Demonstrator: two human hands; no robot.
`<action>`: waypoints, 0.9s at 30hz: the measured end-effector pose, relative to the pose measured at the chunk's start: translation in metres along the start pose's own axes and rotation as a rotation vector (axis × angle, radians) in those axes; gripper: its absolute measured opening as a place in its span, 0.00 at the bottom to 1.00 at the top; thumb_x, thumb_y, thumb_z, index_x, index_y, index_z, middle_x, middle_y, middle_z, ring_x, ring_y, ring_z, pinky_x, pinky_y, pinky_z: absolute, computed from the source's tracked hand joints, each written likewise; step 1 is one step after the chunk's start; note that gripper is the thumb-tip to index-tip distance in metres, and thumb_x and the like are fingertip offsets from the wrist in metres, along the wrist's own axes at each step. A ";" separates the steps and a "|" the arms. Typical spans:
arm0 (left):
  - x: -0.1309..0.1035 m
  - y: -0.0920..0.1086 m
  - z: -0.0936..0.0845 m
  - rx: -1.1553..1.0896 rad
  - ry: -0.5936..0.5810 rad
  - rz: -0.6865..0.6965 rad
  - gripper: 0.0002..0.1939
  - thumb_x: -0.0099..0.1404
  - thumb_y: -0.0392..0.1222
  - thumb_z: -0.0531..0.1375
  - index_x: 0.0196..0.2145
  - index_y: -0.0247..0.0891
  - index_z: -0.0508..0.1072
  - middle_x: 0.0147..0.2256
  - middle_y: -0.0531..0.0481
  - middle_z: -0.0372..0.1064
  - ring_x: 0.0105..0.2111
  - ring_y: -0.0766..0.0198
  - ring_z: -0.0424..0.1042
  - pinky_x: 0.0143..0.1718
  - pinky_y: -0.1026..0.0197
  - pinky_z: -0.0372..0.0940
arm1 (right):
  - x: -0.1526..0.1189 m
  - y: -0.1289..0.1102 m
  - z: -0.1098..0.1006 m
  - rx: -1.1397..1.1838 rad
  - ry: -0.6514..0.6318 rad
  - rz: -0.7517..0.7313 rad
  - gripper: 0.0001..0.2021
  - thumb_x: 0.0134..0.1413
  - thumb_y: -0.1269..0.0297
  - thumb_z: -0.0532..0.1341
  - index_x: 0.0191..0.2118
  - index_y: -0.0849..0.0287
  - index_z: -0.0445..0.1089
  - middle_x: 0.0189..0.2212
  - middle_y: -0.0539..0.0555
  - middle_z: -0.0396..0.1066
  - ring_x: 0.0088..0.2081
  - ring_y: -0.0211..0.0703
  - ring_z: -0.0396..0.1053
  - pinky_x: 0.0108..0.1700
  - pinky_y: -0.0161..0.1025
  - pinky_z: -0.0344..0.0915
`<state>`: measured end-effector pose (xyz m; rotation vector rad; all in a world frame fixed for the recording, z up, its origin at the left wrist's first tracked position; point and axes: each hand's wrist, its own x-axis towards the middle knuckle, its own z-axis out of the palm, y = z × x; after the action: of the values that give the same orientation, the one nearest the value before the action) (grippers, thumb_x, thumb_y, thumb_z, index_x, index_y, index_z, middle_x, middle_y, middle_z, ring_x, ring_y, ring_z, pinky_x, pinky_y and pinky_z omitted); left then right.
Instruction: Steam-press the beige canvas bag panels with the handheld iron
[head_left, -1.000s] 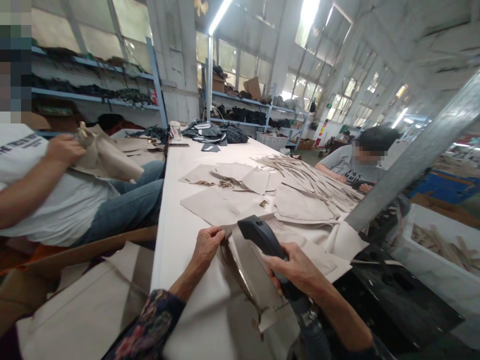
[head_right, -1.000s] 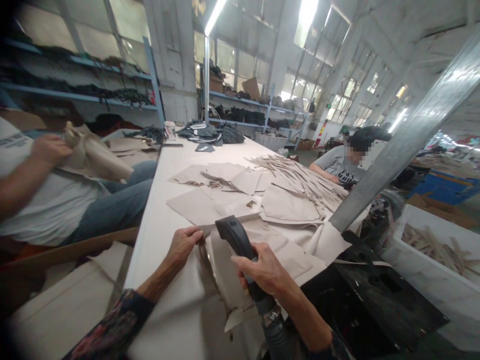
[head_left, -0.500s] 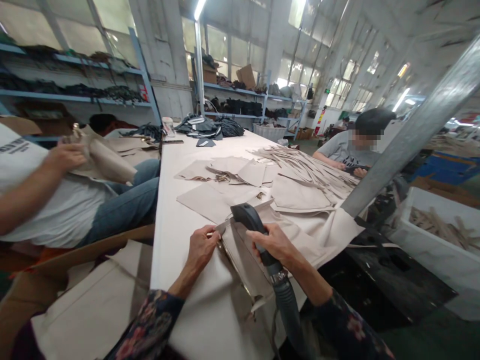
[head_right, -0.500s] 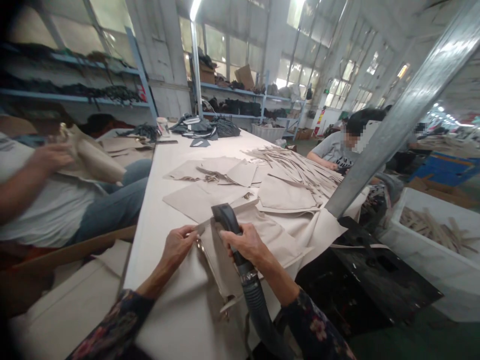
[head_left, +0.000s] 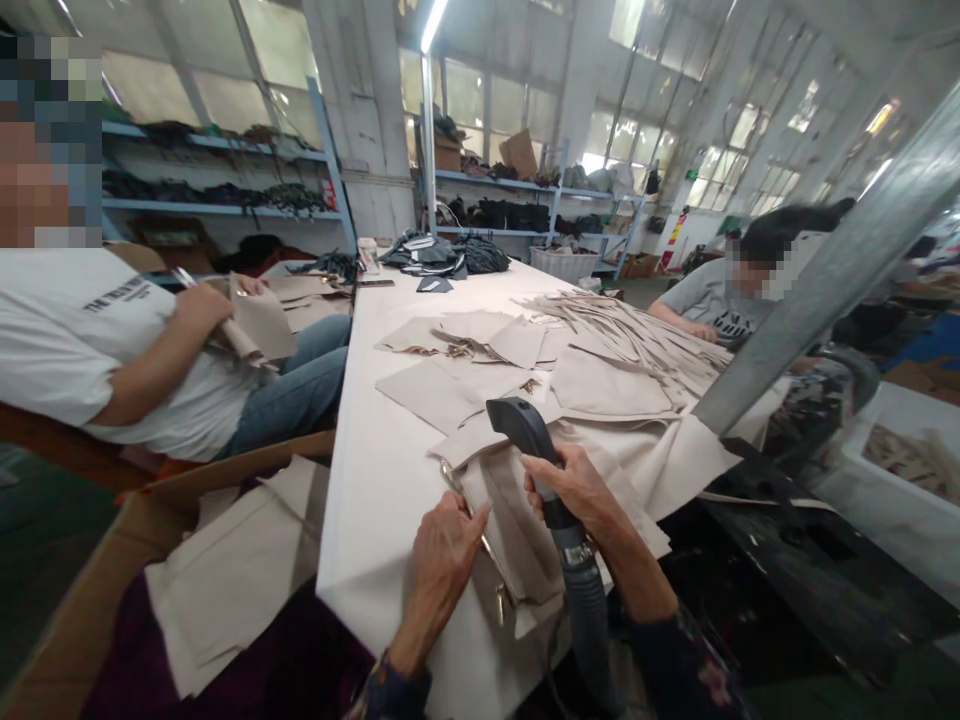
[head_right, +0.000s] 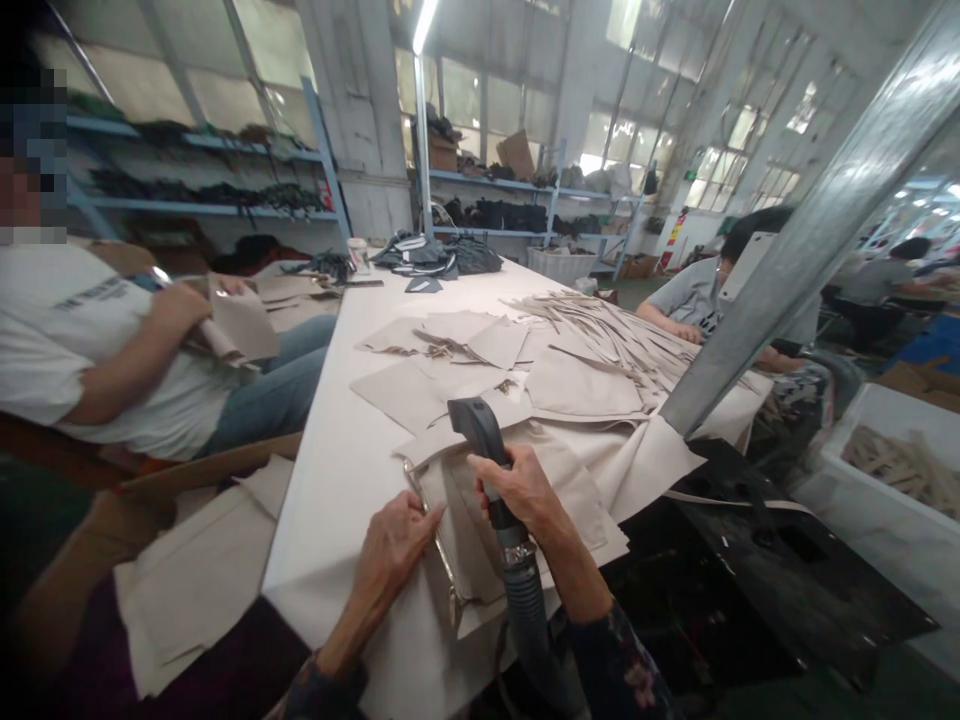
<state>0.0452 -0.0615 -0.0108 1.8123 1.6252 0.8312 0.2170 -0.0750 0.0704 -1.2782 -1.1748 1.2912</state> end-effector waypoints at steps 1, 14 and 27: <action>0.002 0.001 0.003 0.059 0.025 0.010 0.16 0.59 0.55 0.54 0.24 0.40 0.62 0.20 0.48 0.66 0.24 0.57 0.67 0.28 0.59 0.54 | -0.003 -0.001 -0.001 -0.001 -0.012 0.000 0.16 0.50 0.52 0.62 0.29 0.61 0.63 0.19 0.47 0.64 0.17 0.33 0.62 0.17 0.30 0.62; 0.047 0.016 -0.016 -0.457 0.134 0.145 0.12 0.50 0.42 0.53 0.18 0.40 0.50 0.19 0.58 0.45 0.21 0.69 0.50 0.24 0.65 0.48 | -0.053 -0.020 -0.033 -0.042 0.038 -0.017 0.17 0.50 0.52 0.62 0.31 0.62 0.63 0.17 0.47 0.64 0.16 0.35 0.62 0.17 0.32 0.62; 0.028 0.030 0.013 -0.403 0.165 0.133 0.10 0.60 0.46 0.52 0.24 0.40 0.61 0.21 0.56 0.57 0.23 0.65 0.59 0.25 0.64 0.54 | -0.107 -0.048 -0.031 -0.208 0.107 0.002 0.11 0.52 0.59 0.60 0.28 0.62 0.64 0.14 0.47 0.64 0.14 0.34 0.60 0.16 0.30 0.60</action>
<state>0.0760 -0.0369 0.0055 1.6082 1.3210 1.2943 0.2491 -0.1762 0.1285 -1.4799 -1.2559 1.1093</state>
